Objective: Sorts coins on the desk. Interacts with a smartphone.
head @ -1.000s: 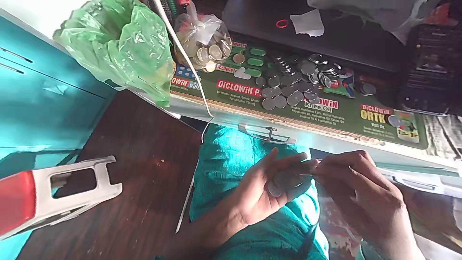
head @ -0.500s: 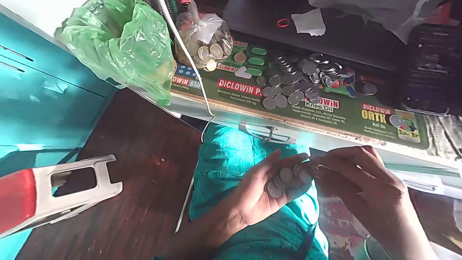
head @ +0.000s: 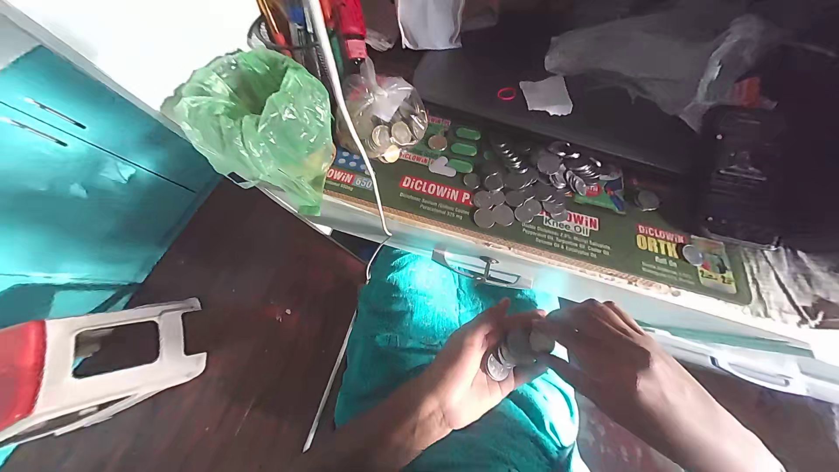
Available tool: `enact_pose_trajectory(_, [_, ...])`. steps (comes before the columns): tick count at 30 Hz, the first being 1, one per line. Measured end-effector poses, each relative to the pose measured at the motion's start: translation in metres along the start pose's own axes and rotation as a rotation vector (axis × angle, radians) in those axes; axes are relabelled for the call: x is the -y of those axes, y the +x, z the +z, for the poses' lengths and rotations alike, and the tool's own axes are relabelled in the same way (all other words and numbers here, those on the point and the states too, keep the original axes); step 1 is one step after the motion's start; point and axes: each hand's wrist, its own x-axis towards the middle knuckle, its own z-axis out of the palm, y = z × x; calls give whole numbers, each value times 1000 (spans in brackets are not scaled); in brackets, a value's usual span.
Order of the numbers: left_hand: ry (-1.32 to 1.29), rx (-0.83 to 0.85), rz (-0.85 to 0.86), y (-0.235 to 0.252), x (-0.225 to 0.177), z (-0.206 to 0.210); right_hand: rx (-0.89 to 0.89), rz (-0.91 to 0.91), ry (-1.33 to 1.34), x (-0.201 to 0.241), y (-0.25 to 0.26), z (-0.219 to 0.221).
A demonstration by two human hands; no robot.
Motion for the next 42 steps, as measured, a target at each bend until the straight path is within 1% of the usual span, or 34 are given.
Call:
enact_pose_trajectory(4, [-32, -11, -29, 1, 1, -1, 58, -85, -28, -8, 10, -2])
enact_pose_trajectory(8, [-83, 22, 8, 1, 4, -8, 29, -59, 115, -2, 18, 3])
enact_pose_trajectory(12, [-122, -37, 1, -3, 0, -9, -12, -63, 129, 8, 36, 11])
enact_pose_trajectory(14, [-150, -62, 59, -4, -6, -7, -111, 2, 69, 7, 52, 1])
enact_pose_trajectory(16, [-130, -82, 105, -2, -11, -8, -185, 72, -52, 2, 72, -5])
enact_pose_trajectory(18, [-78, -107, 129, 1, -14, -10, -168, 132, -164, -4, 90, -1])
enact_pose_trajectory(20, [-44, -128, 156, 3, -18, -9, -131, 148, -217, -11, 100, 9])
enact_pose_trajectory(22, [-97, -121, 179, 4, -22, -9, -157, 114, -233, -11, 99, 17])
enact_pose_trajectory(25, [-291, -132, 173, 6, -29, -9, -301, 9, -173, -8, 85, 27])
enact_pose_trajectory(28, [-349, -30, 173, 9, -34, -14, -405, -83, -117, -1, 70, 32])
enact_pose_trajectory(29, [-362, 21, 168, 10, -36, -15, -401, -99, -99, 3, 66, 32])
enact_pose_trajectory(31, [-355, 75, 144, 10, -39, -13, -316, -97, -51, 7, 62, 31])
enact_pose_trajectory(32, [-351, 63, 131, 9, -40, -10, -282, -76, -23, 6, 62, 29])
enact_pose_trajectory(34, [-342, -4, 112, 8, -42, -4, -280, 29, -3, -3, 69, 20])
enact_pose_trajectory(36, [-321, -34, 112, 7, -42, -2, -315, 161, -66, -15, 83, 9])
enact_pose_trajectory(37, [-301, -36, 112, 7, -42, -2, -304, 211, -101, -21, 90, 4])
enact_pose_trajectory(39, [-284, -16, 118, 8, -42, -4, -246, 249, -123, -30, 99, -1])
enact_pose_trajectory(42, [-295, -29, 121, 7, -42, -6, -146, 215, -126, -30, 89, -1])
